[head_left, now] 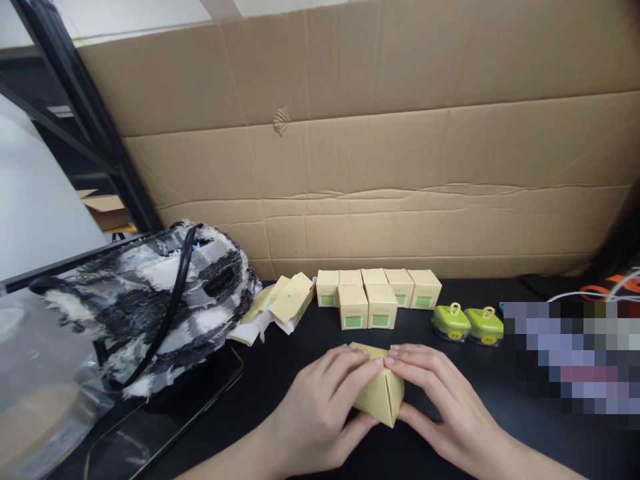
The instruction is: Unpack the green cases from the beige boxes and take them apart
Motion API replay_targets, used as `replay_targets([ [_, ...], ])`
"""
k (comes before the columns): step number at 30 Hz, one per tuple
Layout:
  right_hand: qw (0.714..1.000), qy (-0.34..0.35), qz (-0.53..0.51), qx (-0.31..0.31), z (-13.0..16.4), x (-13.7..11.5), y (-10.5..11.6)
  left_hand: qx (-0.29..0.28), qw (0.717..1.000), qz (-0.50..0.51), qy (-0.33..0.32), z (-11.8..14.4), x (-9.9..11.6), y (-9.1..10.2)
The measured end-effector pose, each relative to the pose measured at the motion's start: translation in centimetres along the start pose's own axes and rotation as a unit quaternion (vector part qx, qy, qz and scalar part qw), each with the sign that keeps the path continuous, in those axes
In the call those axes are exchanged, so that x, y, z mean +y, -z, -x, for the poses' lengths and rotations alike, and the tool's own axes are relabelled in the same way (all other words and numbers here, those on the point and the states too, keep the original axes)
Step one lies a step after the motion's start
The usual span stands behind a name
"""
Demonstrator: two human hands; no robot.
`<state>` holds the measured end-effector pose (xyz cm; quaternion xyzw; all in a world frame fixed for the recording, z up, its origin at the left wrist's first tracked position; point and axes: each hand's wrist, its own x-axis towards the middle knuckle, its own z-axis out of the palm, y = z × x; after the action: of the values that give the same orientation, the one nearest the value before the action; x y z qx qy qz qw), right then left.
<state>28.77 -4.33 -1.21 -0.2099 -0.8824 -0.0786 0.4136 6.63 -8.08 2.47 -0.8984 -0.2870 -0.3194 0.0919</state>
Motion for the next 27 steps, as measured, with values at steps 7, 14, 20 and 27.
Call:
replay_targets([
  [7, 0.999, 0.032, 0.030, 0.033, -0.2, -0.3, 0.4, 0.042, 0.999, -0.004, 0.009, -0.1, 0.2, -0.3],
  [14, 0.996, 0.060, 0.026, 0.053, -0.5, -0.9, 0.8, 0.021, 0.998, -0.051, 0.013, 0.1, 0.7, -0.5],
  [20, 0.990, 0.015, -0.013, 0.137, -0.1, -0.7, 0.5, 0.026, 0.997, -0.064, 0.029, -0.1, 0.4, -0.2],
  [27, 0.989, 0.108, -0.100, 0.001, 0.7, -0.6, 1.4, 0.000, 0.997, -0.059, 0.054, 0.0, -0.7, 0.3],
])
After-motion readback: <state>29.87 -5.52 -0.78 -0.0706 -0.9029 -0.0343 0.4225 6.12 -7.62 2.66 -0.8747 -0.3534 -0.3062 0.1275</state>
